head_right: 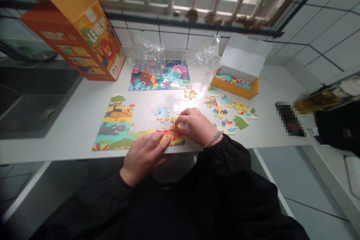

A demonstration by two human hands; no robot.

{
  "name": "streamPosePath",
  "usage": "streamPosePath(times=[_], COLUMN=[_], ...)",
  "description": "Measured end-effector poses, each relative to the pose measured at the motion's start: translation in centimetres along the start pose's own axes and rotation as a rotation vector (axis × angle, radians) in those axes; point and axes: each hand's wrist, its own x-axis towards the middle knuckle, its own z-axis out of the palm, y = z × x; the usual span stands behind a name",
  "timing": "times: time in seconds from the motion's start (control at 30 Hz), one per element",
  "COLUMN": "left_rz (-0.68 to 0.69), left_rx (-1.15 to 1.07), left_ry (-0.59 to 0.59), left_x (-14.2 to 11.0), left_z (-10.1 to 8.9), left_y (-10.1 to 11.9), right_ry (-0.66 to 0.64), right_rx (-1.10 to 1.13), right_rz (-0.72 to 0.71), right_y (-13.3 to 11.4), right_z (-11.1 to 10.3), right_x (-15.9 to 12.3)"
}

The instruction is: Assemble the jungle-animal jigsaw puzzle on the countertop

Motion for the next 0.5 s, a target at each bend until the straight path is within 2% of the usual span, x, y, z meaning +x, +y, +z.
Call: streamPosePath(times=[0.17, 0.5], left_rz=[-0.003, 0.01], left_rx=[-0.001, -0.006], left_ry=[-0.008, 0.005], left_x=[-0.2, -0.1], left_z=[0.2, 0.1], left_y=[0.0, -0.1], right_ry=[0.02, 0.039], right_rx=[-0.039, -0.106], right_rz=[-0.002, -0.034], right_y=[0.2, -0.3], right_z=[1.0, 1.4], right_x=[-0.7, -1.2])
